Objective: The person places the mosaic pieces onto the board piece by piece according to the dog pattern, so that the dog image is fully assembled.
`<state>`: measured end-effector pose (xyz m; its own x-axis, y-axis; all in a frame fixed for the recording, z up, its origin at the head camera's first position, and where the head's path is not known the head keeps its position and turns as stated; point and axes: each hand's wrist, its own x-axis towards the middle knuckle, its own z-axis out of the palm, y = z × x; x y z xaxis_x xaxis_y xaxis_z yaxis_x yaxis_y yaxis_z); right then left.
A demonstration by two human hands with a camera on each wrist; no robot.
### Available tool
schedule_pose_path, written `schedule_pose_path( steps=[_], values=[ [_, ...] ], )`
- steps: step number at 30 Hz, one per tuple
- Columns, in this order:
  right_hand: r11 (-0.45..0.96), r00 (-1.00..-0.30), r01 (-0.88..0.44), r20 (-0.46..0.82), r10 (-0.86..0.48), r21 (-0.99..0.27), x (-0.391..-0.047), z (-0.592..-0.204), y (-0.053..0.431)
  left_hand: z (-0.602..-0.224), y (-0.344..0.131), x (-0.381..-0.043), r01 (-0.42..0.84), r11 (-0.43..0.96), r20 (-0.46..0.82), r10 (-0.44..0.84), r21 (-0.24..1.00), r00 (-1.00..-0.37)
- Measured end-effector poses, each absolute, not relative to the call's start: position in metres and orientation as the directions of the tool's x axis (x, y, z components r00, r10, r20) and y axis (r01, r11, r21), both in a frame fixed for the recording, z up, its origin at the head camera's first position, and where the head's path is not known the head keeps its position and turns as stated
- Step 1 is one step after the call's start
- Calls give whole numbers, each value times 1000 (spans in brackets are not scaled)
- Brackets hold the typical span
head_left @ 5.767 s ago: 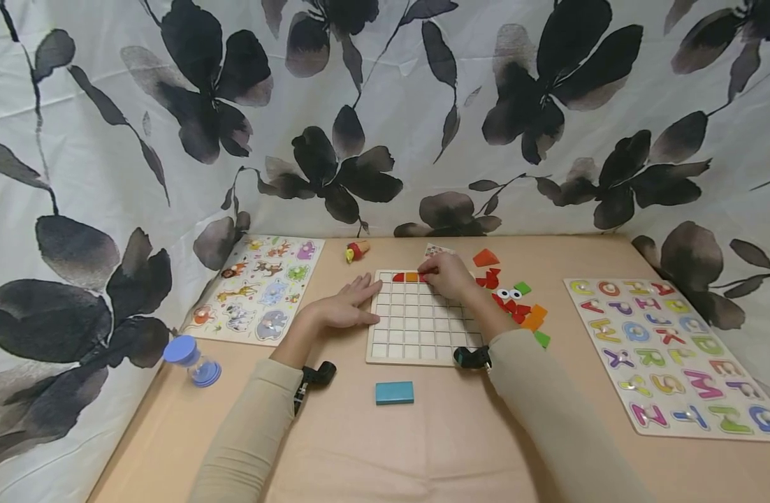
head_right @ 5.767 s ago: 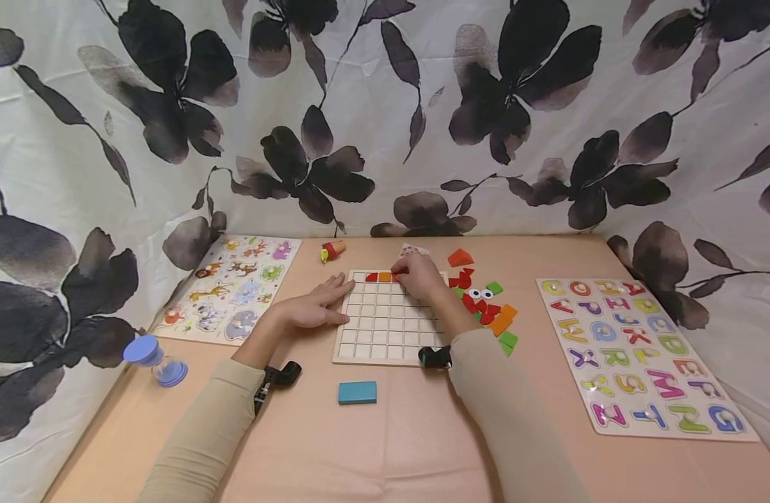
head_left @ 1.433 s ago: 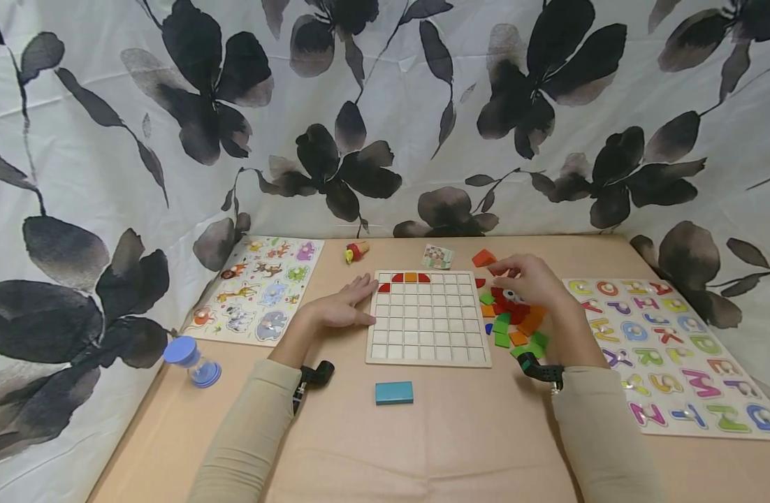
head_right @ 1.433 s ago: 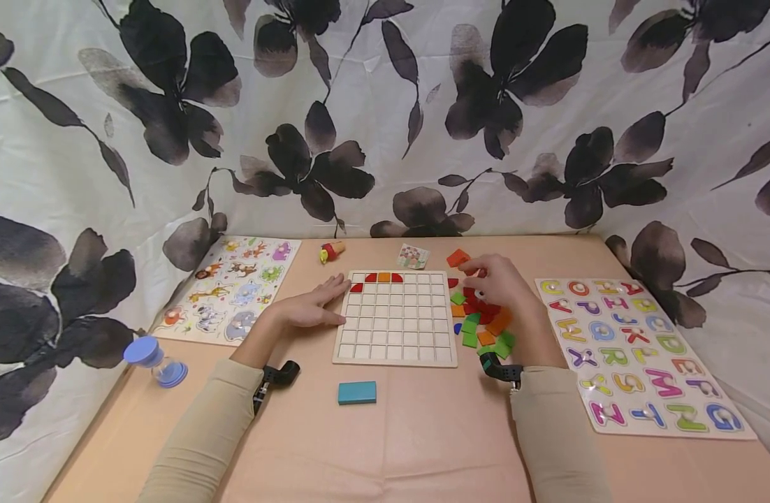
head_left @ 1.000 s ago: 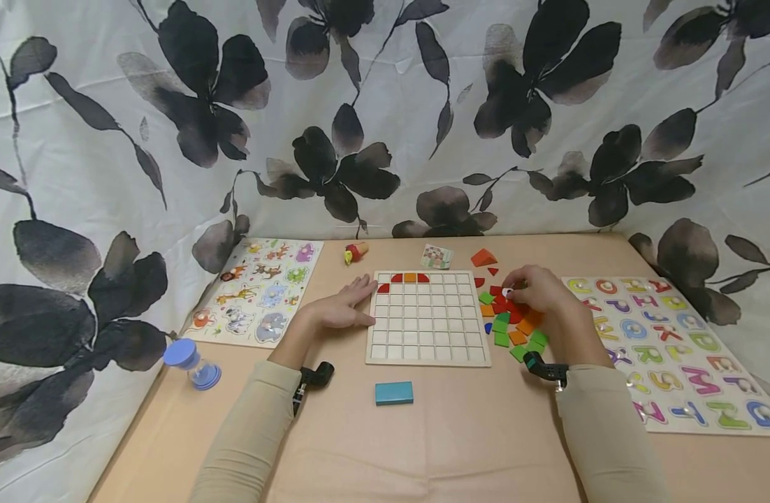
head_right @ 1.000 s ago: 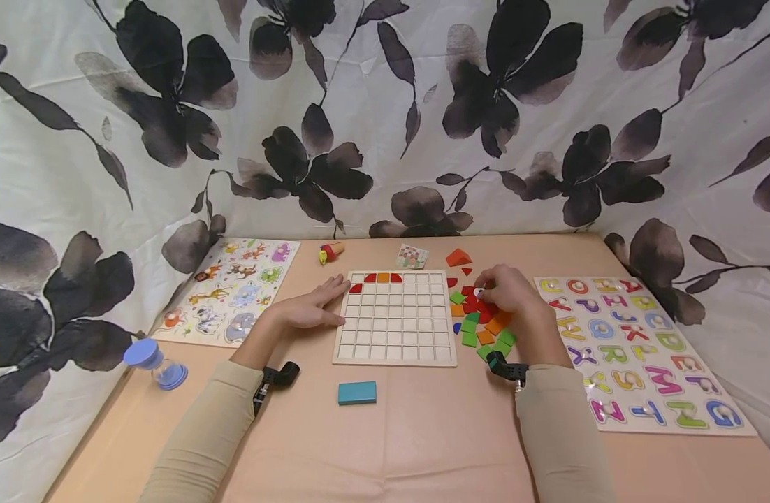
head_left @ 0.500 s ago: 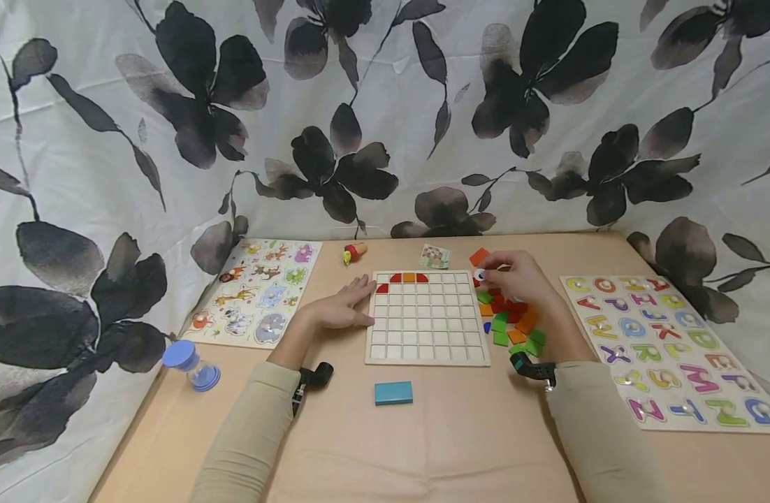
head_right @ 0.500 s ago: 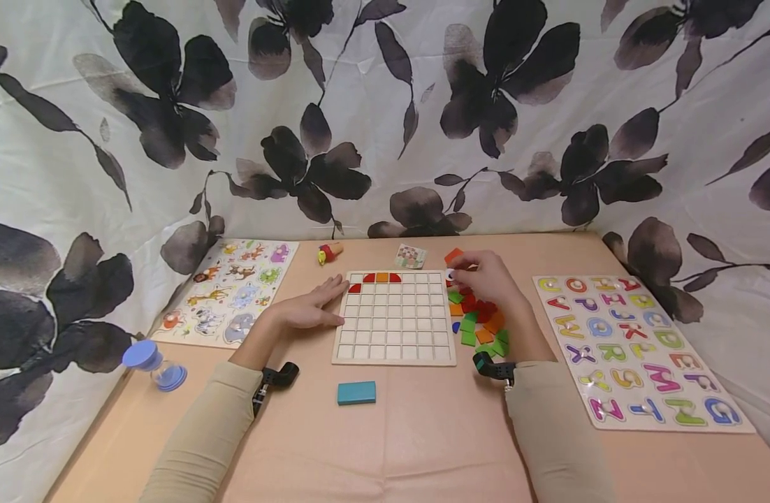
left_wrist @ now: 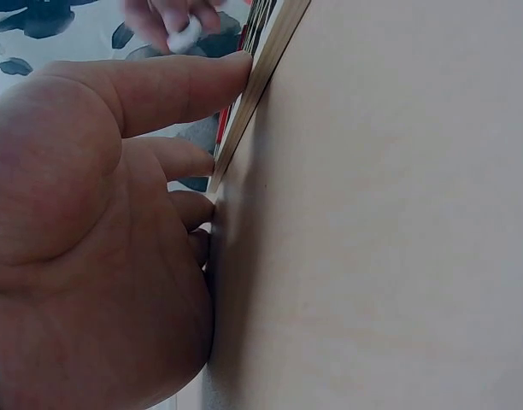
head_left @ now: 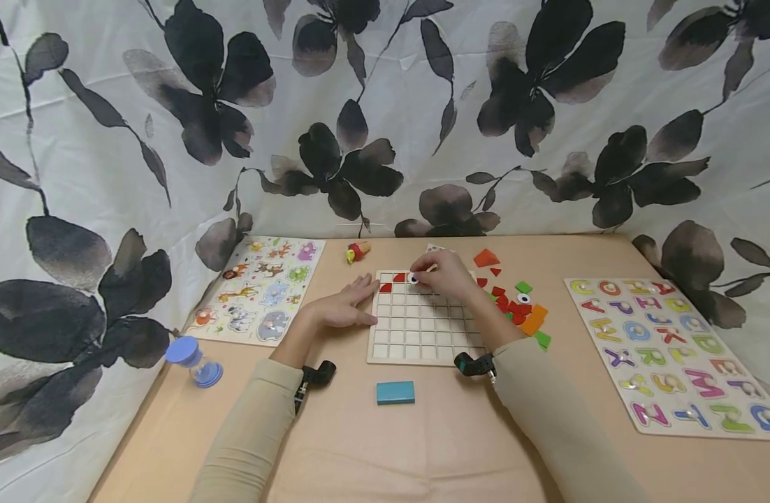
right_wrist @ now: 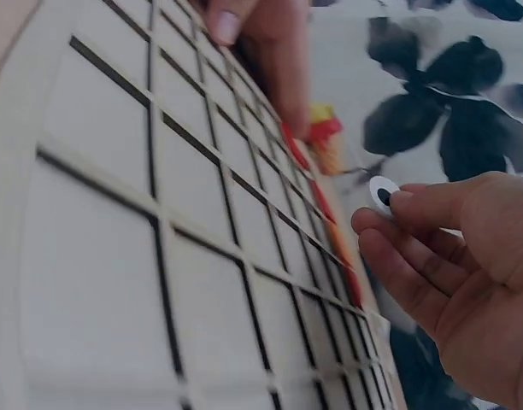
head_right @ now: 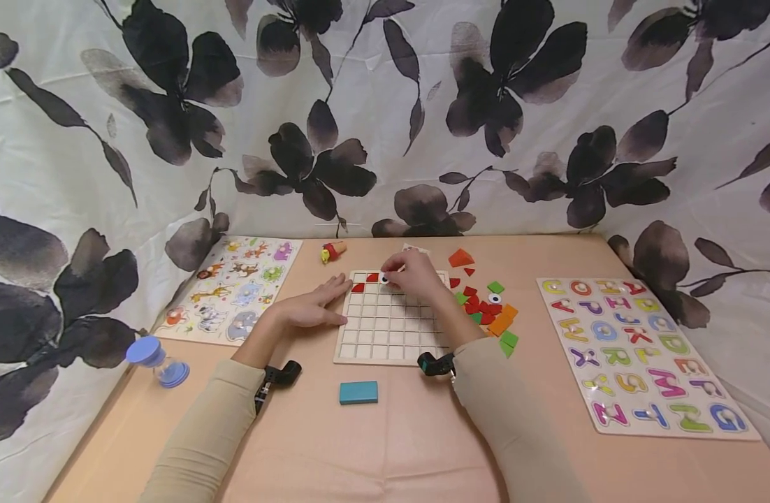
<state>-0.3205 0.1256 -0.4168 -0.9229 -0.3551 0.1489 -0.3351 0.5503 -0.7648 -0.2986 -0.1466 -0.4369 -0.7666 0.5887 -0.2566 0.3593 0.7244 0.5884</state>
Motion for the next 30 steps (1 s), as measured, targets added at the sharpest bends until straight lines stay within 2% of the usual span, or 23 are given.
schedule_pose_path(
  steps=[8, 13, 18, 24, 30],
  values=[
    [646, -919, -368, 159, -360, -669, -324, -432, 91, -435, -147, -296, 354, 718, -261, 593, 599, -762],
    [688, -931, -346, 142, -336, -638, -319, -431, 80, -435, -149, -295, 357, 714, -260, 598, 602, -758],
    [737, -944, -307, 94, -317, -602, -315, -431, 75, -435, -151, -293, 356, 713, -269, 603, 604, -751],
    [778, -945, -315, 106, -308, -544, -312, -431, 72, -434, -152, -292, 365, 707, -259, 609, 606, -750],
    [760, -939, -326, 102, -327, -562, -307, -428, 76, -433, -153, -290, 363, 712, -267, 607, 601, -749]
  ],
)
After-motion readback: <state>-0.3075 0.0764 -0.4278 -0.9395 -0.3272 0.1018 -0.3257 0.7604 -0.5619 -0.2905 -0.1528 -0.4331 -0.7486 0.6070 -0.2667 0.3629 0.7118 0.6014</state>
